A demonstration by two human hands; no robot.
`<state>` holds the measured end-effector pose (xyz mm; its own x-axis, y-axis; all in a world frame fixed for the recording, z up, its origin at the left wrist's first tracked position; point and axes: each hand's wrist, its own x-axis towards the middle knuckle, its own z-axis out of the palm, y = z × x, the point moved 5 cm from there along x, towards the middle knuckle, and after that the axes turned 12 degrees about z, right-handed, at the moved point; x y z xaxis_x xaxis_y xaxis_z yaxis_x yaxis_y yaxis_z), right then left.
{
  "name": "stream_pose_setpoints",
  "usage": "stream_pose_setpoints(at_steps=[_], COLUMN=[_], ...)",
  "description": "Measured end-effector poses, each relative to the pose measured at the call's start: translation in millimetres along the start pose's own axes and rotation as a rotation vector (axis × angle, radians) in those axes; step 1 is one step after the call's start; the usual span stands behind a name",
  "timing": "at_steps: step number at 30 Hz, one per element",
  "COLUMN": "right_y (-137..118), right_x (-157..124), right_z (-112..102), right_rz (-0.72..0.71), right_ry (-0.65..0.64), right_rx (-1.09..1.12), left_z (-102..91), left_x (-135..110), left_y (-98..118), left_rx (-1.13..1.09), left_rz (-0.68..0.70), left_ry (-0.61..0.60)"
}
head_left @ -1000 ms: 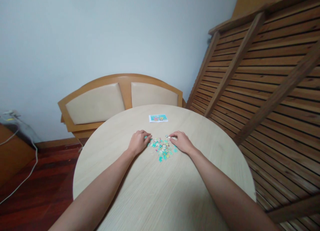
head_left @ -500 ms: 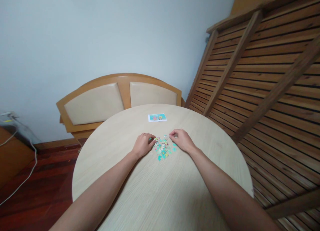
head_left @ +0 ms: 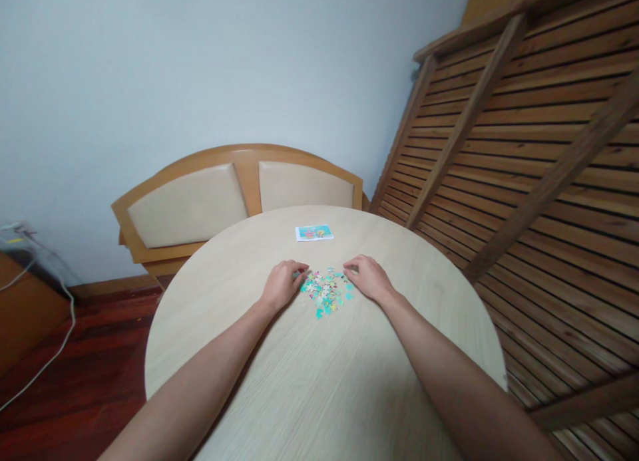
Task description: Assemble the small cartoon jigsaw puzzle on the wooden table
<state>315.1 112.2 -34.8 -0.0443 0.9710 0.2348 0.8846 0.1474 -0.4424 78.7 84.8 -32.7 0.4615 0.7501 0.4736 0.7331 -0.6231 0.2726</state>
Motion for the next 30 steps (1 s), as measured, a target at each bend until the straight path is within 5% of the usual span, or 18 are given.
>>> stream_pose_setpoints(at_steps=[10, 25, 30], right_y=[5, -6, -23], right_x=[1, -10, -14], right_z=[0, -8, 0], right_rz=[0.068, -0.040, -0.172], right_ry=[-0.004, -0.027, -0.003], right_rx=[0.072, -0.053, 0.030], left_z=[2.6, 12.4, 17.3], left_x=[9, 2, 3], left_y=[-5, 16, 20], left_rx=[0.223, 0.049, 0.026], left_rz=[-0.024, 0.172, 0.234], left_ry=[-0.086, -0.087, -0.089])
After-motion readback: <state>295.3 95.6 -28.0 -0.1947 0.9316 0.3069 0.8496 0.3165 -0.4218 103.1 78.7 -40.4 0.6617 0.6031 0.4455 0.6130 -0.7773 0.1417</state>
